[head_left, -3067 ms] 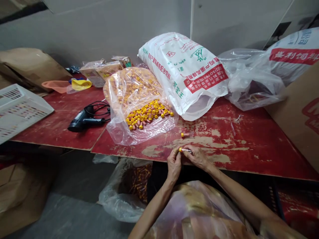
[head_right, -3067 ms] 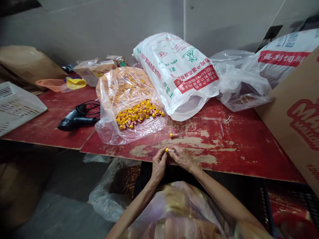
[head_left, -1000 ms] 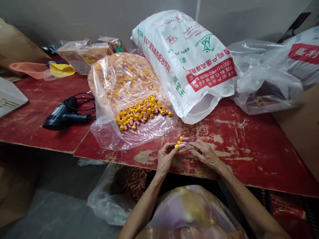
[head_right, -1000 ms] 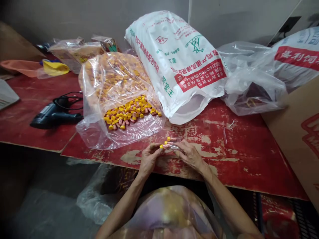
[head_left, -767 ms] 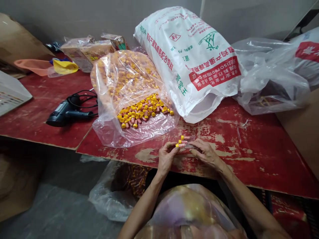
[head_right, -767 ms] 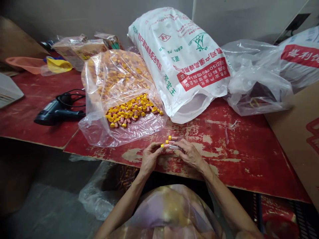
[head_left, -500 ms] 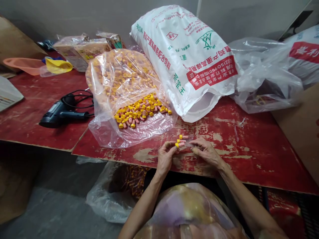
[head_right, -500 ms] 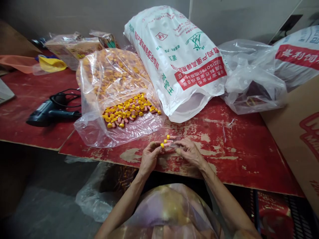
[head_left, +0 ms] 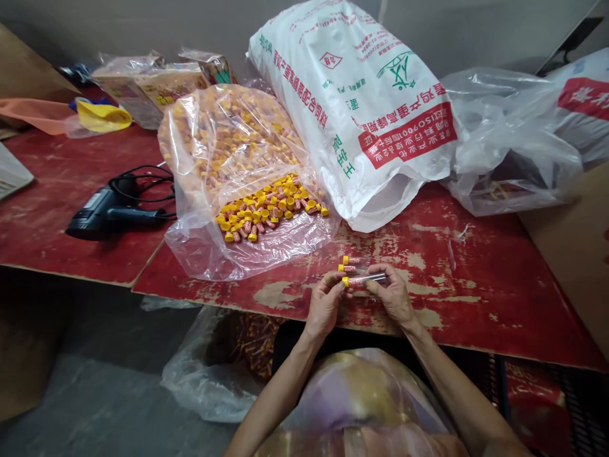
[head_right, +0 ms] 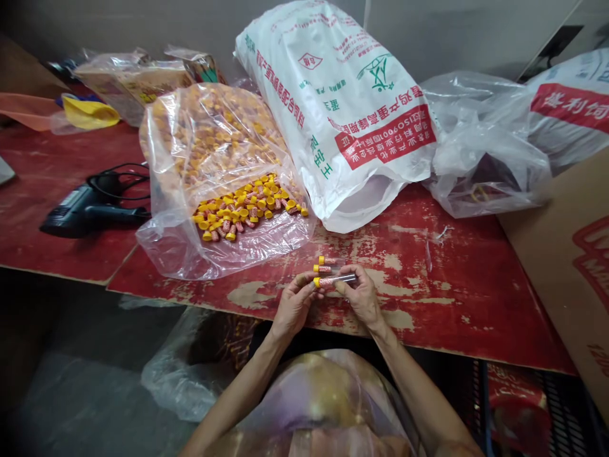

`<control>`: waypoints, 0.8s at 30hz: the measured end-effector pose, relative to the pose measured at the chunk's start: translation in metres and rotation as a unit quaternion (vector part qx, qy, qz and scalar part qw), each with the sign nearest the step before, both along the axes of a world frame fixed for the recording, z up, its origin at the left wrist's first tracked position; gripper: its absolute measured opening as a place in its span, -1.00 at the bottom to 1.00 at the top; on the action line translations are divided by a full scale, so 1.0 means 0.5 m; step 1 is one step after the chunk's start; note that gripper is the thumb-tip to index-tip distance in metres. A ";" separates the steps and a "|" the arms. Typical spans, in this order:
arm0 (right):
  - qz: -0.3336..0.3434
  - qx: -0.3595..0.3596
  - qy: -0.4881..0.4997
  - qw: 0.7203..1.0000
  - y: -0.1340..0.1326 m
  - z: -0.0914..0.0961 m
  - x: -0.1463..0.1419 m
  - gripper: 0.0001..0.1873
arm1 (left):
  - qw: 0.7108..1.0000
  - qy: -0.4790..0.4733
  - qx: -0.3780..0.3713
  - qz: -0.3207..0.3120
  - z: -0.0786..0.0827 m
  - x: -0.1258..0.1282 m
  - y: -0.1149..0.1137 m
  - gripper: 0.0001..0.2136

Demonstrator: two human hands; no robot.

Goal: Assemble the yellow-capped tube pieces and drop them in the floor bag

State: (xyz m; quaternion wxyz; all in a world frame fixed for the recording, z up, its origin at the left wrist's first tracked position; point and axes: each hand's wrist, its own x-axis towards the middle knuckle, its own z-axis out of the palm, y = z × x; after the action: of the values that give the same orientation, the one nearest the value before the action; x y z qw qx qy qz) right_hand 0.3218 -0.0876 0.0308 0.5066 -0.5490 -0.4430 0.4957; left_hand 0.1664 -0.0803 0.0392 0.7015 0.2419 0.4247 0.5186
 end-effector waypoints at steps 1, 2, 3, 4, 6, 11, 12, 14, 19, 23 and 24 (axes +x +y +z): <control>0.011 -0.004 -0.010 1.000 -0.002 0.004 -0.004 -0.64 | 1.000 0.000 0.004 0.000 -0.001 0.002 -0.002 -0.69; 0.023 -0.005 -0.017 1.000 -0.003 0.009 -0.008 -0.65 | 1.000 0.004 0.010 0.003 -0.003 0.003 -0.003 -0.69; 0.033 -0.002 -0.023 0.999 -0.003 0.014 -0.010 -0.66 | 1.000 0.013 0.015 0.008 -0.004 0.003 -0.004 -0.70; 0.042 0.004 -0.032 0.999 -0.002 0.019 -0.012 -0.67 | 0.999 0.027 0.021 0.014 -0.005 0.003 -0.005 -0.72; 0.066 0.027 -0.071 0.995 -0.001 0.026 -0.013 -0.72 | 0.997 0.068 0.032 0.022 -0.006 0.002 -0.008 -0.77; 0.094 0.118 -0.199 0.968 -0.007 0.019 -0.024 -0.86 | 0.983 0.167 0.075 0.004 -0.007 0.011 -0.027 -0.78; 0.078 0.136 -0.219 0.963 -0.009 0.013 -0.028 -0.86 | 0.980 0.180 0.085 0.003 -0.008 0.014 -0.030 -0.77; 0.042 0.166 -0.249 0.953 -0.015 0.003 -0.036 -0.86 | 0.975 0.197 0.100 0.004 -0.009 0.021 -0.034 -0.77; 0.061 0.139 -0.276 0.949 -0.007 0.023 -0.018 -0.86 | 0.969 0.205 0.133 -0.039 -0.018 0.031 -0.025 -0.73; 0.180 0.101 -0.395 0.895 0.042 0.051 0.044 -0.87 | 0.942 0.272 0.179 -0.081 -0.015 0.029 -0.015 -0.69; 0.190 0.109 -0.442 0.870 0.056 0.050 0.057 -0.88 | 0.934 0.295 0.189 -0.071 -0.012 0.024 -0.012 -0.69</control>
State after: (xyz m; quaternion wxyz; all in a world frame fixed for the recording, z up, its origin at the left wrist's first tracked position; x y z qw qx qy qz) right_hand 0.3504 -0.0594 0.0559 0.2102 -0.5570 -0.7679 0.2365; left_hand 0.1783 -0.0863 0.0334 0.5205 0.5417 0.4888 0.4436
